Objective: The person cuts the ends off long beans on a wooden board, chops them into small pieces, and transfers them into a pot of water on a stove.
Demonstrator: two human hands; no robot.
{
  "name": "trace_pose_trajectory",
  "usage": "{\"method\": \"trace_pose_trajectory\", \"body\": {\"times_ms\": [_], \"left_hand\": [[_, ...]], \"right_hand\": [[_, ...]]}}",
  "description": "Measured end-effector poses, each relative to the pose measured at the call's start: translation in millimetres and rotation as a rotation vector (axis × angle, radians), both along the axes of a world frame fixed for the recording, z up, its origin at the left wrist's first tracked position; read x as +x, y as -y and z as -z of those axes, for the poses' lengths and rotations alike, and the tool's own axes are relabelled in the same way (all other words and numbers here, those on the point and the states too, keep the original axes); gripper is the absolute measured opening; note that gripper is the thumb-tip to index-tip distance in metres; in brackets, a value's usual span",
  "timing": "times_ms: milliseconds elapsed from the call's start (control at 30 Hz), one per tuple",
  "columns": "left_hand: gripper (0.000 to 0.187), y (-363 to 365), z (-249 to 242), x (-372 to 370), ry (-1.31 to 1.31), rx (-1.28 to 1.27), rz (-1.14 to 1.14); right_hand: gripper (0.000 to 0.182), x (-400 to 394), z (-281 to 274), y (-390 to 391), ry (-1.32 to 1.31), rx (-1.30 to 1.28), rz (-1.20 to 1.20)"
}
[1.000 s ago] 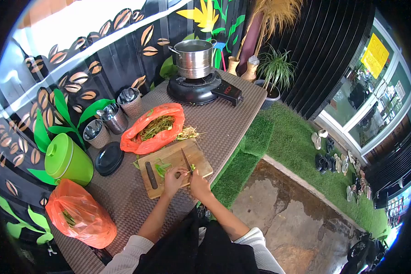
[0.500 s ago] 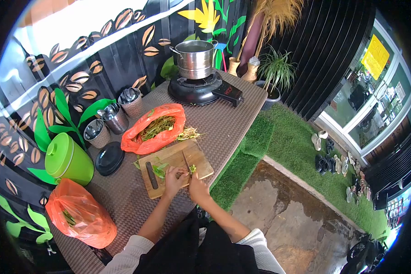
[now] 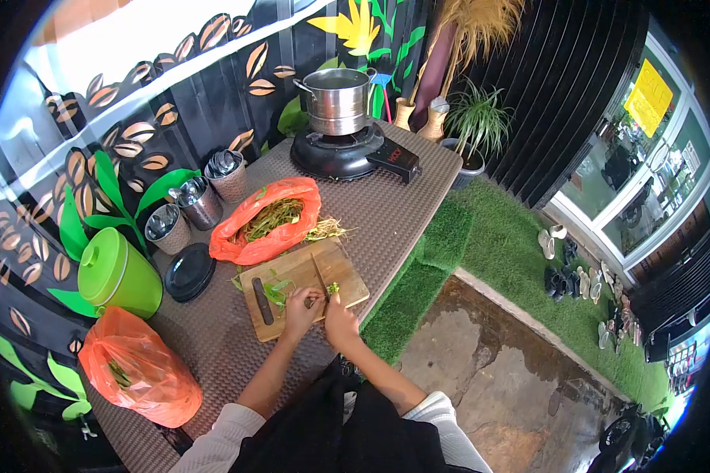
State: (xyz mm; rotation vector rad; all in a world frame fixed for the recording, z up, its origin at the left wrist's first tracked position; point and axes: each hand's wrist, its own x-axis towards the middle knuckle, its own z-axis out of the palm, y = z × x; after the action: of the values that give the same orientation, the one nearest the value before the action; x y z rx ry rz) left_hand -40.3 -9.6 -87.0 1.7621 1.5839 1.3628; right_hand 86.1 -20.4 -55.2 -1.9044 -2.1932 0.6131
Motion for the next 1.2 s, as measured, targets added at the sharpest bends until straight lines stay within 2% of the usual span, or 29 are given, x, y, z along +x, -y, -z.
{"method": "trace_pose_trajectory", "body": {"times_ms": [67,200,267,367,467,533,633,700,767,900,1000,1133,1200], "left_hand": [[0.014,5.0,-11.6,2.4,-0.092,0.087,0.014],[0.019,1.4,-7.4,0.2,-0.079,0.099,0.065],[0.024,0.8,-5.1,1.8,0.15,0.012,0.104],[0.027,-3.7,7.5,1.9,0.175,-0.008,0.08],[0.03,-1.3,0.1,2.2,0.147,0.01,0.081],[0.029,-0.5,-3.0,2.6,0.128,0.025,0.078],[0.029,-0.3,-7.2,2.3,0.099,0.047,0.075],[0.028,0.9,-7.3,2.2,0.087,0.053,0.076],[0.03,0.3,-6.8,2.1,0.101,0.013,0.063],[0.028,1.1,-6.7,2.5,0.092,0.08,0.061],[0.026,0.7,-6.6,3.7,0.105,0.074,0.067],[0.022,4.0,-10.7,2.8,0.114,0.07,0.074],[0.021,3.1,-12.3,4.4,0.127,0.072,0.087]], "right_hand": [[0.029,1.2,-1.0,-1.9,-0.022,0.007,-0.004],[0.032,5.8,2.5,-6.2,-0.043,-0.004,0.022],[0.032,9.4,5.8,-9.4,-0.02,0.006,-0.006],[0.032,15.5,-2.9,-10.0,-0.007,0.005,-0.065],[0.031,17.6,-0.5,-5.9,0.014,0.029,-0.108],[0.031,13.9,-4.6,-1.5,0.041,0.063,-0.122],[0.031,5.6,-3.7,1.4,0.02,-0.018,-0.03],[0.025,2.7,7.7,-8.8,0.031,0.071,-0.026],[0.025,8.4,14.3,-20.2,0.01,0.062,-0.057],[0.028,17.7,-12.2,-8.4,-0.072,-0.014,-0.101],[0.029,9.1,-6.9,8.1,-0.01,0.0,-0.048],[0.03,4.6,3.0,-10.2,-0.017,-0.021,-0.047],[0.03,12.6,3.1,-22.5,-0.128,-0.014,-0.096]]}}
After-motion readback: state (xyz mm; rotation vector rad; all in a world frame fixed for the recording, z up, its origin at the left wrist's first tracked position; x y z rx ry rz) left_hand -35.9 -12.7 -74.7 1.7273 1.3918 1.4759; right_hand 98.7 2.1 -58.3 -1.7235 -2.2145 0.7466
